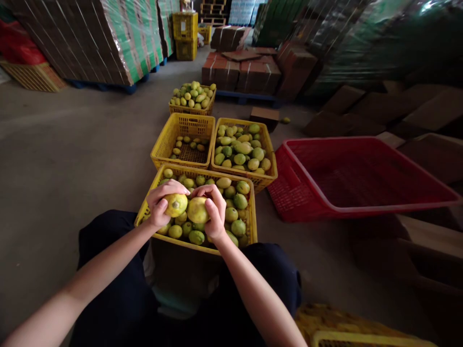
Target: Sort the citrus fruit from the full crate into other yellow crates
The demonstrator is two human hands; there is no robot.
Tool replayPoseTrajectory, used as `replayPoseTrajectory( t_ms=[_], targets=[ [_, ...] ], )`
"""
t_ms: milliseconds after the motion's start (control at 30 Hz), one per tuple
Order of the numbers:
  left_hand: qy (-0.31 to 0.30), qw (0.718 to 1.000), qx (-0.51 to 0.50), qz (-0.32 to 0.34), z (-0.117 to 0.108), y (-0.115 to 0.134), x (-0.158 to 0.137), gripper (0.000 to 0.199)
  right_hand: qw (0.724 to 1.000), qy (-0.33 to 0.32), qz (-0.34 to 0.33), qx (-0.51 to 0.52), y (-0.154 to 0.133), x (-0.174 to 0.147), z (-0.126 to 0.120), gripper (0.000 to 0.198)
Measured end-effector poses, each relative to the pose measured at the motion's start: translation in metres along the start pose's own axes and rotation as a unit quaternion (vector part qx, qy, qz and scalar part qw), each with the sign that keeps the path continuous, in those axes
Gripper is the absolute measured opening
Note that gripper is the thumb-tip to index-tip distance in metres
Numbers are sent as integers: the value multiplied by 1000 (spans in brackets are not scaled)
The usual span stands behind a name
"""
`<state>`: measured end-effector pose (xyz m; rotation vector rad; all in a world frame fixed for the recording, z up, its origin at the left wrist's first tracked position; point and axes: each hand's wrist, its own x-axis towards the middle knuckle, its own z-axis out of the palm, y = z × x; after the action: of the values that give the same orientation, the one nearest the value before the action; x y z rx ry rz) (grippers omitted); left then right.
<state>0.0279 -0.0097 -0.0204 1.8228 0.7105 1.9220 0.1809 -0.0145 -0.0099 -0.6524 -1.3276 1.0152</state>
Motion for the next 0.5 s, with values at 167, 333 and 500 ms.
replayPoseTrajectory(
  t_ms=[167, 333, 500],
  targets=[
    [-4, 997, -28, -69, -2, 2, -5, 55, 1000, 18, 4, 9, 0, -4, 4, 30],
    [87, 947, -78, -300, -3, 8, -12, 38, 998, 42, 41, 19, -5, -5, 7, 24],
    [151, 892, -150, -399, 4, 14, -6, 25, 995, 66, 62, 34, -6, -2, 7, 30]
  ],
)
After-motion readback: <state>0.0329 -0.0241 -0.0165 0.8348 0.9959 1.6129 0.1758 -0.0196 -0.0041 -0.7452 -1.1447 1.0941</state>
